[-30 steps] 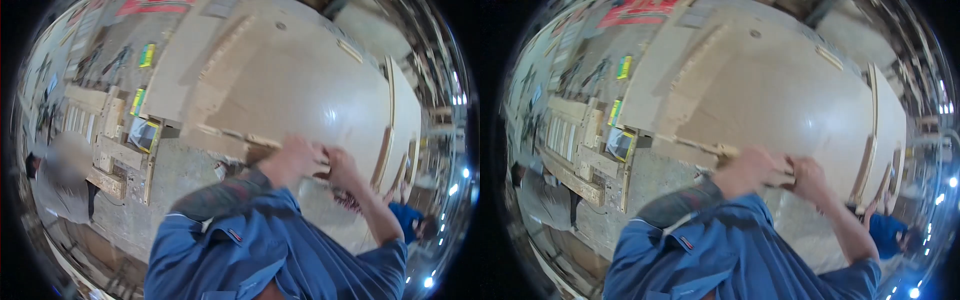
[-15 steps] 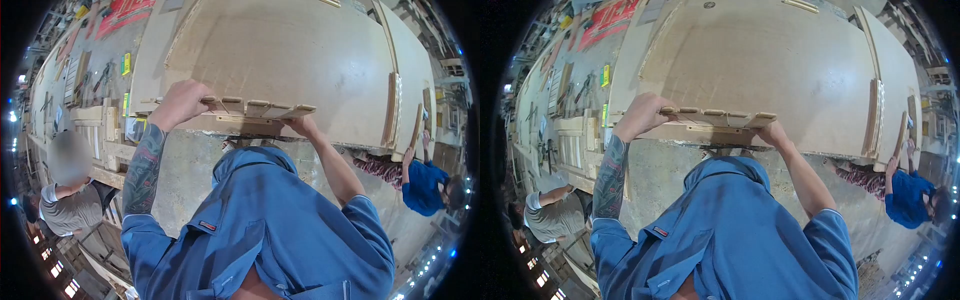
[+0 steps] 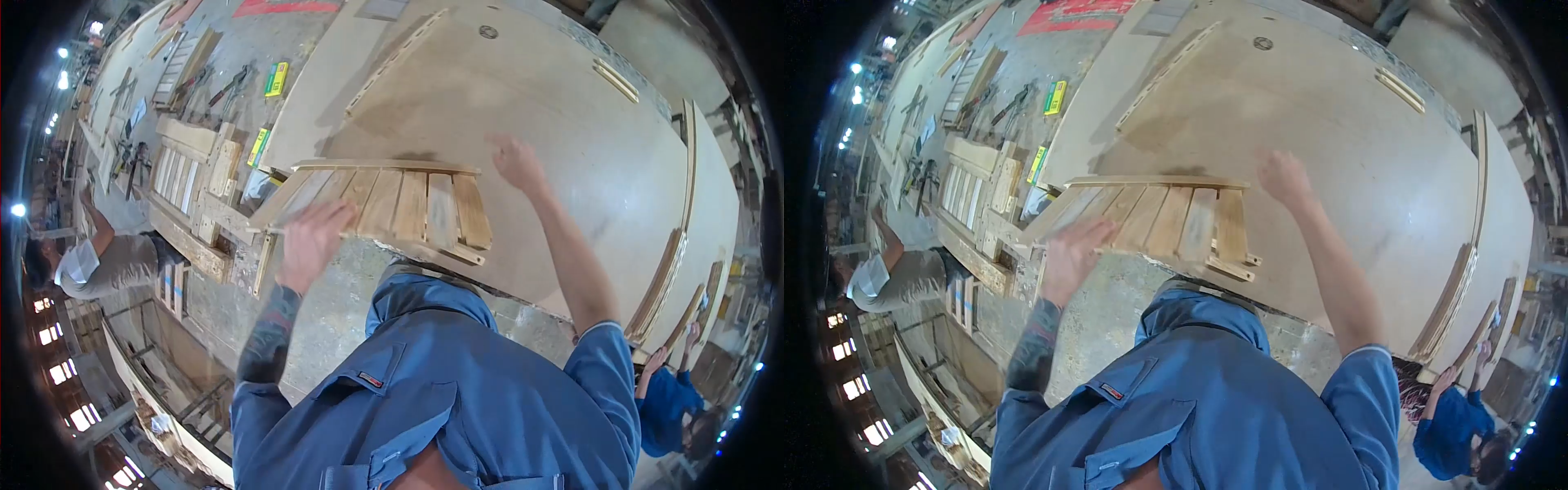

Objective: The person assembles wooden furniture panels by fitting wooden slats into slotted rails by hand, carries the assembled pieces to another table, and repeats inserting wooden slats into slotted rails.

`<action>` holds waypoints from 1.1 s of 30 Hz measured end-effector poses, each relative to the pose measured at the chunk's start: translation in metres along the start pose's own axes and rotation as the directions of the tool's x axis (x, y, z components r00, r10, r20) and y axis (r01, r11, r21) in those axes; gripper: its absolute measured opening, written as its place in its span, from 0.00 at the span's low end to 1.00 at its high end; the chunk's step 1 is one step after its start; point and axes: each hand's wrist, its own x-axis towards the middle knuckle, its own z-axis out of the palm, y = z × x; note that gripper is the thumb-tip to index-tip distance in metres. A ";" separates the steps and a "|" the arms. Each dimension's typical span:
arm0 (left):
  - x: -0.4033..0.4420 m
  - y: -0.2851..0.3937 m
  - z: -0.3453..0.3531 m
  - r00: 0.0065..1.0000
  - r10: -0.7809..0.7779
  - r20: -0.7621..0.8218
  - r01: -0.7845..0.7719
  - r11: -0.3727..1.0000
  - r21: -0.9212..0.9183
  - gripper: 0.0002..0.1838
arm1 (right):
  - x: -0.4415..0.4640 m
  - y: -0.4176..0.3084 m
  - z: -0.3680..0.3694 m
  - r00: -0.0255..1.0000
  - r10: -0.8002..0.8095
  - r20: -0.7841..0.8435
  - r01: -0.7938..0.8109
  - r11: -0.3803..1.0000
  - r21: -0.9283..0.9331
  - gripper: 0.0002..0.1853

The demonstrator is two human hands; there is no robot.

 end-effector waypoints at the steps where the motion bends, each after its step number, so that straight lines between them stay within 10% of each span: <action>1: -0.010 -0.002 0.008 1.000 -0.023 -0.006 0.022 1.000 -0.013 0.14 | 0.025 -0.025 -0.024 0.998 -0.059 0.015 0.059 0.998 -0.011 0.25; 9: -0.046 -0.053 0.049 0.990 -0.138 -0.020 0.133 0.977 -0.166 0.21 | 0.274 -0.116 0.051 0.881 -0.468 -0.070 0.304 0.675 -0.672 0.39; 13: -0.043 -0.078 0.064 0.989 -0.142 -0.051 0.132 0.977 -0.169 0.20 | 0.316 -0.111 0.061 0.922 -0.381 0.071 0.340 0.706 -0.621 0.31; 18: -0.028 -0.111 0.073 0.993 -0.115 0.023 0.117 0.981 -0.157 0.22 | 0.253 -0.138 0.020 0.778 -0.608 0.161 0.625 0.720 -0.302 0.17; 19: -0.023 -0.115 0.078 0.990 -0.139 -0.009 0.134 0.971 -0.197 0.23 | 0.232 -0.127 0.051 0.865 -0.499 0.058 0.404 0.760 0.508 0.16; 20: -0.016 -0.120 0.081 0.991 -0.131 -0.024 0.125 0.974 -0.188 0.23 | 0.199 -0.140 0.057 0.868 -0.497 0.009 0.388 0.689 0.613 0.17; 21: -0.007 -0.126 0.084 0.990 -0.137 -0.026 0.129 0.972 -0.196 0.23 | 0.171 -0.218 0.002 0.855 -0.271 0.443 0.388 0.900 -0.198 0.21; 24: 0.022 -0.146 0.096 0.991 -0.113 -0.068 0.097 0.972 -0.214 0.22 | 0.145 -0.191 0.063 0.823 -0.566 0.055 0.564 0.825 0.041 0.23; 28: 0.074 -0.174 0.111 0.993 -0.060 -0.104 0.033 0.969 -0.246 0.24 | 0.216 -0.186 0.101 0.923 -0.378 -0.063 0.325 0.859 -0.396 0.28; 33: 0.165 -0.229 0.187 0.987 0.010 -0.157 -0.030 0.992 -0.126 0.31 | 0.234 -0.194 0.060 0.908 -0.243 -0.341 0.177 0.961 -0.212 0.28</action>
